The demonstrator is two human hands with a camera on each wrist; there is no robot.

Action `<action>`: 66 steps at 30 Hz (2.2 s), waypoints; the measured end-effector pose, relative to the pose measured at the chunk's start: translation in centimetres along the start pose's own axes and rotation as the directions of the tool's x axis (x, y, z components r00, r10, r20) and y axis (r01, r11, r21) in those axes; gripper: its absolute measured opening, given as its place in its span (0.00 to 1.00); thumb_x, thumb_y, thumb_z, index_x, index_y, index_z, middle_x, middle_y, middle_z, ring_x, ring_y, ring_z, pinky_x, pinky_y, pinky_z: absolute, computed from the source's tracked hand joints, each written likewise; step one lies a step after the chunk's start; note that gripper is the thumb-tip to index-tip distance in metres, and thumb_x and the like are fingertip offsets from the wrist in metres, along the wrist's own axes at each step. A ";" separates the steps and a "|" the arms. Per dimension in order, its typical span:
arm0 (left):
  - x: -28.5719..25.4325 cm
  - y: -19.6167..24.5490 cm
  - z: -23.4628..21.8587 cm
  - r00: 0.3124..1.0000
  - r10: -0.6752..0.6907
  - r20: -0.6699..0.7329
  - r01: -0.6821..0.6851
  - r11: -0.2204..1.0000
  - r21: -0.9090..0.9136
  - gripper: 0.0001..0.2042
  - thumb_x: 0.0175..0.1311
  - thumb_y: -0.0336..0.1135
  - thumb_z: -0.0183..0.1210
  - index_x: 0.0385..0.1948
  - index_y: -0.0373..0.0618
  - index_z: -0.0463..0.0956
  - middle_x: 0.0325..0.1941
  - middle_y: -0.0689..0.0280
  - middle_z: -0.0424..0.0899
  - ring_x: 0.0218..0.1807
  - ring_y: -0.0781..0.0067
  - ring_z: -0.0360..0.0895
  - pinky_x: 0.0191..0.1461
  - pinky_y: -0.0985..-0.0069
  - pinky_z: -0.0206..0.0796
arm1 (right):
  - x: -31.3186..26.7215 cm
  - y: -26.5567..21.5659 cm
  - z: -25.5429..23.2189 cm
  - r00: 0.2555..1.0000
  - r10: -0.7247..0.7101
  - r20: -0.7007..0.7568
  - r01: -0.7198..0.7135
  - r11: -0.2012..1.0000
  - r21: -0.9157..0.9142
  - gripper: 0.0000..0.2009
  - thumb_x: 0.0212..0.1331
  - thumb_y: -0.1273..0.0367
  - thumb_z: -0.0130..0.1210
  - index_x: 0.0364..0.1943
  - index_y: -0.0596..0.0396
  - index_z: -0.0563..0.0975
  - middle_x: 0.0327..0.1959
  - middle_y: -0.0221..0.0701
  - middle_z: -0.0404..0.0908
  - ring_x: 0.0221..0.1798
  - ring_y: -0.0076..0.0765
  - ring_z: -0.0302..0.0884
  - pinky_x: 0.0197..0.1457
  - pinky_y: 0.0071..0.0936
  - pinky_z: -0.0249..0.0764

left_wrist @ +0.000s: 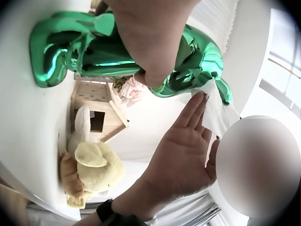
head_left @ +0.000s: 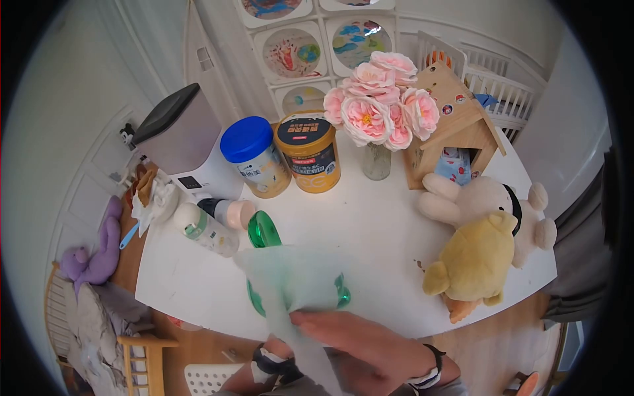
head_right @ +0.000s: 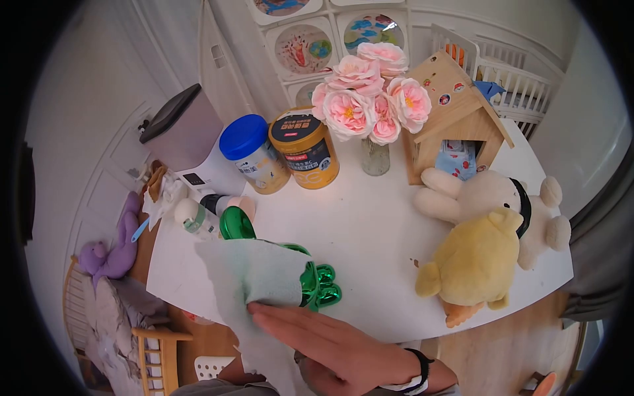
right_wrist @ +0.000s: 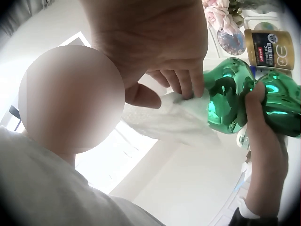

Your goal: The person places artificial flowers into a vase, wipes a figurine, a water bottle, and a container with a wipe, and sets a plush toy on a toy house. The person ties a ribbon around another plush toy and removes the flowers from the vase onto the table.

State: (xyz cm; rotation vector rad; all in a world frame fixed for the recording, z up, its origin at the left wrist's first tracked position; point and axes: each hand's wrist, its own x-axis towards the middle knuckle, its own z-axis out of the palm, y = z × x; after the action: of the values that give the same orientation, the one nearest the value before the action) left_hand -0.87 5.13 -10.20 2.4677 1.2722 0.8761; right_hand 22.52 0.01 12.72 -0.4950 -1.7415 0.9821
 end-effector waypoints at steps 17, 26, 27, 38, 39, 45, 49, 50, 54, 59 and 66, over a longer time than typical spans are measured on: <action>0.6 -0.6 0.2 1.000 -0.014 0.015 0.015 0.998 -0.058 0.06 0.57 0.32 0.61 0.35 0.46 0.76 0.29 0.67 0.77 0.37 0.67 0.77 0.47 0.71 0.71 | 4.3 1.3 4.0 0.992 -0.061 -0.112 -0.015 0.815 -0.580 0.30 0.51 0.65 0.62 0.57 0.68 0.71 0.65 0.53 0.66 0.70 0.63 0.63 0.69 0.54 0.58; 0.0 -1.2 -0.3 0.998 -0.060 0.019 0.061 0.995 -0.079 0.07 0.57 0.32 0.61 0.35 0.46 0.76 0.30 0.67 0.77 0.38 0.67 0.77 0.47 0.71 0.71 | 6.0 4.0 5.1 0.823 -0.559 -0.101 0.358 0.649 -0.672 0.14 0.55 0.72 0.58 0.44 0.63 0.76 0.46 0.42 0.72 0.53 0.48 0.77 0.54 0.37 0.78; -0.3 -1.2 -0.4 0.997 -0.069 0.020 0.070 0.994 -0.082 0.07 0.57 0.32 0.61 0.35 0.46 0.76 0.30 0.67 0.77 0.38 0.67 0.77 0.47 0.71 0.71 | 5.9 4.3 5.0 0.825 -0.555 -0.101 0.358 0.653 -0.668 0.14 0.55 0.72 0.58 0.44 0.63 0.76 0.46 0.42 0.72 0.53 0.48 0.77 0.54 0.37 0.78; -0.1 -1.0 -0.1 0.995 -0.096 0.013 0.097 0.987 -0.130 0.07 0.57 0.32 0.61 0.36 0.46 0.77 0.31 0.67 0.77 0.38 0.67 0.77 0.48 0.71 0.71 | 2.0 6.7 5.9 0.889 -0.447 -0.101 0.170 0.526 -0.833 0.18 0.62 0.70 0.56 0.58 0.45 0.77 0.64 0.51 0.70 0.62 0.46 0.77 0.72 0.41 0.66; -0.1 -0.9 -0.1 0.995 -0.100 0.012 0.100 0.986 -0.133 0.07 0.57 0.32 0.61 0.36 0.46 0.77 0.31 0.67 0.77 0.38 0.67 0.78 0.48 0.71 0.71 | 1.8 6.7 6.0 0.889 -0.447 -0.100 0.172 0.527 -0.832 0.18 0.62 0.70 0.56 0.58 0.45 0.77 0.64 0.51 0.70 0.62 0.46 0.77 0.72 0.41 0.66; 0.1 -0.8 0.0 0.994 -0.110 0.014 0.111 0.982 -0.155 0.07 0.58 0.32 0.62 0.36 0.46 0.77 0.32 0.67 0.78 0.39 0.67 0.78 0.48 0.71 0.72 | 2.4 5.6 6.5 0.832 -0.514 -0.208 0.154 0.575 -0.804 0.19 0.64 0.70 0.53 0.60 0.42 0.77 0.64 0.54 0.70 0.62 0.46 0.77 0.73 0.42 0.63; -0.2 -1.1 -0.3 0.992 -0.122 0.026 0.125 0.979 -0.162 0.07 0.58 0.32 0.62 0.37 0.46 0.77 0.32 0.66 0.78 0.39 0.68 0.78 0.48 0.71 0.72 | 5.0 4.6 5.7 0.855 -0.474 -0.211 0.189 0.663 -0.725 0.19 0.61 0.72 0.53 0.57 0.59 0.75 0.55 0.50 0.74 0.56 0.50 0.78 0.65 0.44 0.71; -0.2 -1.2 -0.4 0.992 -0.125 0.026 0.128 0.978 -0.162 0.07 0.58 0.32 0.62 0.37 0.46 0.77 0.32 0.66 0.78 0.39 0.68 0.78 0.48 0.71 0.72 | 5.6 4.5 5.4 0.854 -0.487 -0.185 0.242 0.685 -0.688 0.20 0.59 0.73 0.53 0.56 0.66 0.74 0.51 0.48 0.75 0.53 0.50 0.78 0.61 0.43 0.74; -0.1 -1.4 -0.6 0.990 -0.139 0.028 0.142 0.975 -0.173 0.07 0.58 0.32 0.62 0.37 0.46 0.77 0.32 0.66 0.78 0.39 0.68 0.78 0.48 0.71 0.72 | 6.7 2.8 4.4 0.865 -0.491 -0.099 0.303 0.670 -0.678 0.20 0.54 0.74 0.54 0.51 0.71 0.73 0.44 0.44 0.72 0.47 0.48 0.76 0.51 0.41 0.75; -0.4 -1.4 -0.3 0.986 -0.162 0.034 0.166 0.966 -0.199 0.08 0.58 0.32 0.62 0.37 0.45 0.77 0.33 0.66 0.78 0.39 0.68 0.78 0.48 0.71 0.72 | 7.3 2.0 2.6 0.954 -0.299 0.034 0.296 0.914 -0.279 0.17 0.52 0.74 0.57 0.47 0.66 0.77 0.36 0.40 0.78 0.38 0.46 0.77 0.42 0.36 0.75; 0.0 -1.0 0.4 0.985 -0.169 0.043 0.174 0.954 -0.246 0.08 0.58 0.32 0.62 0.38 0.45 0.77 0.33 0.66 0.78 0.40 0.68 0.78 0.48 0.71 0.72 | 5.1 0.5 -0.8 0.899 0.115 -0.423 -0.022 0.976 0.219 0.14 0.69 0.70 0.46 0.52 0.65 0.74 0.46 0.44 0.81 0.50 0.45 0.79 0.54 0.39 0.74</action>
State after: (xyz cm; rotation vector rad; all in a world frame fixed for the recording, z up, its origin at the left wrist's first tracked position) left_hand -1.29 5.79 -10.95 2.1330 1.2620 0.9008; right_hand 21.18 4.28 15.35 -0.5911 -1.2133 1.0028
